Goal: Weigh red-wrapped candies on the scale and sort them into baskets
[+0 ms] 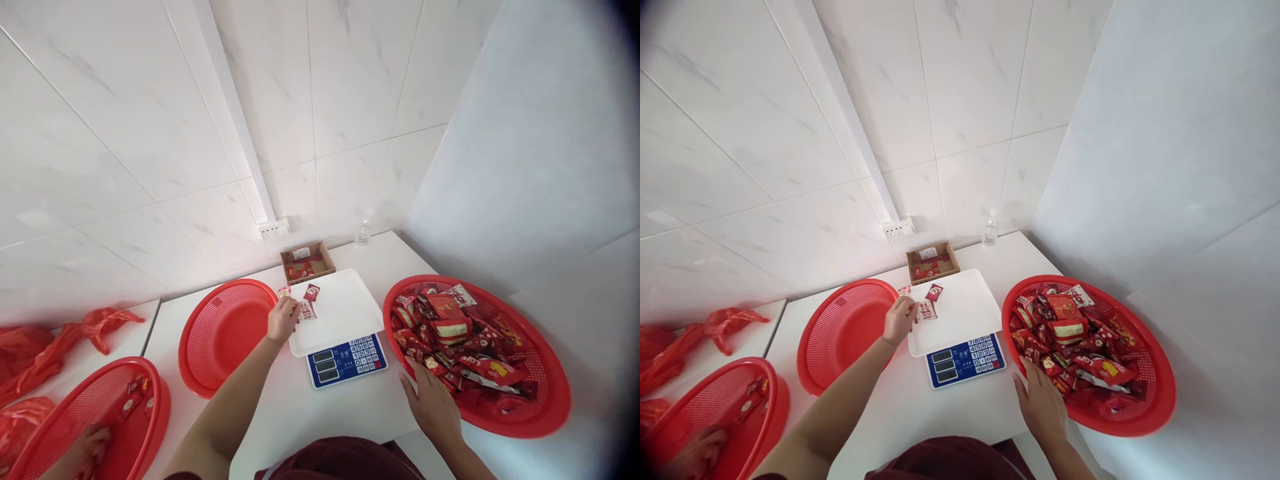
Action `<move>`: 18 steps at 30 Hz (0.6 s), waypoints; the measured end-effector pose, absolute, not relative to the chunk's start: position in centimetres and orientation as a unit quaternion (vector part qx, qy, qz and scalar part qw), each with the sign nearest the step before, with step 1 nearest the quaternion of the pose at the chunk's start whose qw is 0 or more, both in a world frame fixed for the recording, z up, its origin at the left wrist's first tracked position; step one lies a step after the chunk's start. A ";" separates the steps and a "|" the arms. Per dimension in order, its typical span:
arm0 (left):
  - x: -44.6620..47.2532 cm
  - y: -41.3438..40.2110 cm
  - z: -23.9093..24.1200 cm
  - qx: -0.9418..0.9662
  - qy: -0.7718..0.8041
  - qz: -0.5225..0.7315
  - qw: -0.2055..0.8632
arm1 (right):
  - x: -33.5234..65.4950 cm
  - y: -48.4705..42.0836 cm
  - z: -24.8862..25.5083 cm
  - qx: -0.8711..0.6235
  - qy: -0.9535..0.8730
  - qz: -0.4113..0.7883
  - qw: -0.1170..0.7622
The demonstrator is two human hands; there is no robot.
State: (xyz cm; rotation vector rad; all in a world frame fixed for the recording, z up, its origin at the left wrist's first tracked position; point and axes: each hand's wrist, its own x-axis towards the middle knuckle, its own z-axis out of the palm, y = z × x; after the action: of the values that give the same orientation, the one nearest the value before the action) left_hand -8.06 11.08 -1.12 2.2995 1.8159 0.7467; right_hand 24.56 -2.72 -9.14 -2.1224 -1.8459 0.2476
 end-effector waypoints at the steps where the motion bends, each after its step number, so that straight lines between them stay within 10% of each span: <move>1: -9.2 10.6 -0.5 0.744 0.614 0.258 0.052 | 24.5 -2.7 -9.1 -0.742 -0.645 0.088 0.158; 10: -16.0 8.0 0.2 0.622 0.776 0.102 0.019 | 24.6 -2.7 -9.3 -0.734 -0.651 0.079 0.175; 18: -8.3 11.0 -3.8 0.823 0.553 0.049 0.118 | 24.6 -2.8 -9.7 -0.736 -0.650 0.073 0.176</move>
State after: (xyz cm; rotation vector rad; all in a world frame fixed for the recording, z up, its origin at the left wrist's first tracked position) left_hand -8.25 10.99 -3.85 2.4092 1.6187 0.1426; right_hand 24.62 -2.82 -9.67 -2.0849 -1.8404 0.2059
